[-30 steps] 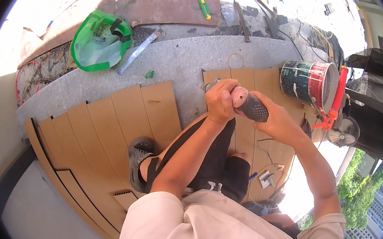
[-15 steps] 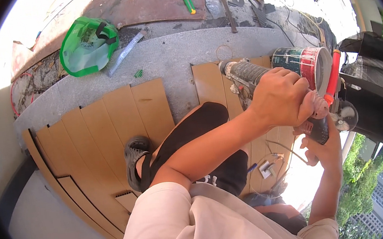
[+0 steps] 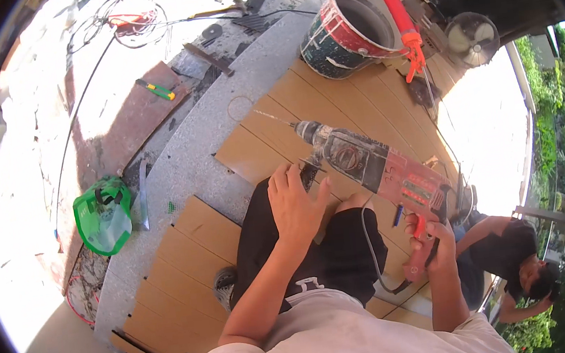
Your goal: The person installs decking boards by drilling, positioning metal clips between the planks, hammering the boards into place with a hammer and chisel, and fastening components using a power drill.
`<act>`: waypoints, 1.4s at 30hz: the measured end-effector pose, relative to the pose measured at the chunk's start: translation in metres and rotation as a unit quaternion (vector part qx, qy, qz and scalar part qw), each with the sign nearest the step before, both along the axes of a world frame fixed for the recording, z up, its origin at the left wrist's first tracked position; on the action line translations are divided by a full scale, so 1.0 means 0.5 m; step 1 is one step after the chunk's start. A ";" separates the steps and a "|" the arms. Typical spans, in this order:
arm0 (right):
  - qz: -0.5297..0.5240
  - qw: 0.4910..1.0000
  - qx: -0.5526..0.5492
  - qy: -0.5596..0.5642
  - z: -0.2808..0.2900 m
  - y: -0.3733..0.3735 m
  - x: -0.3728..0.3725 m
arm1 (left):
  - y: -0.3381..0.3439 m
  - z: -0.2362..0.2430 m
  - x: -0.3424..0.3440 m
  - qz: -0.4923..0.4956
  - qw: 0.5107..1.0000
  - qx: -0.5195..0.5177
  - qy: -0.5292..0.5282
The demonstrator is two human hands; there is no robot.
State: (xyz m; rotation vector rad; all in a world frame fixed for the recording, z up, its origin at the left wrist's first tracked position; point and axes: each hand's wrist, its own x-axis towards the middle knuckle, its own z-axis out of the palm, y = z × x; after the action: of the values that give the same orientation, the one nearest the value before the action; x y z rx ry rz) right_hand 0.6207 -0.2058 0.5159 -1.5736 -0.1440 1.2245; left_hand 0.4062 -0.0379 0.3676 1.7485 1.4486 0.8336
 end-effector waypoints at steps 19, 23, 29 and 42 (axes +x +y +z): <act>-0.053 0.992 -0.094 -0.072 -0.535 -0.188 0.376 | -0.002 -0.305 0.362 -0.172 0.901 -0.395 -0.057; -0.170 0.983 -0.056 -0.048 -0.634 -0.109 0.405 | 0.062 -0.400 0.421 -0.197 0.913 -0.357 -0.021; -0.172 0.983 -0.052 -0.048 -0.745 -0.052 0.469 | 0.113 -0.491 0.481 -0.161 0.915 -0.369 -0.030; -0.191 0.789 -0.300 -0.501 -0.876 -0.089 0.789 | 0.158 -0.591 0.481 -0.124 0.930 -0.347 0.015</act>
State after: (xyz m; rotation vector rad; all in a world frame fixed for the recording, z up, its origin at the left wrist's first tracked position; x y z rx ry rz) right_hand 1.0151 -0.2503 0.0778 -2.5398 -0.1007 -0.0274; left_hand 0.6467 0.0411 0.0723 1.3486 1.2864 0.1198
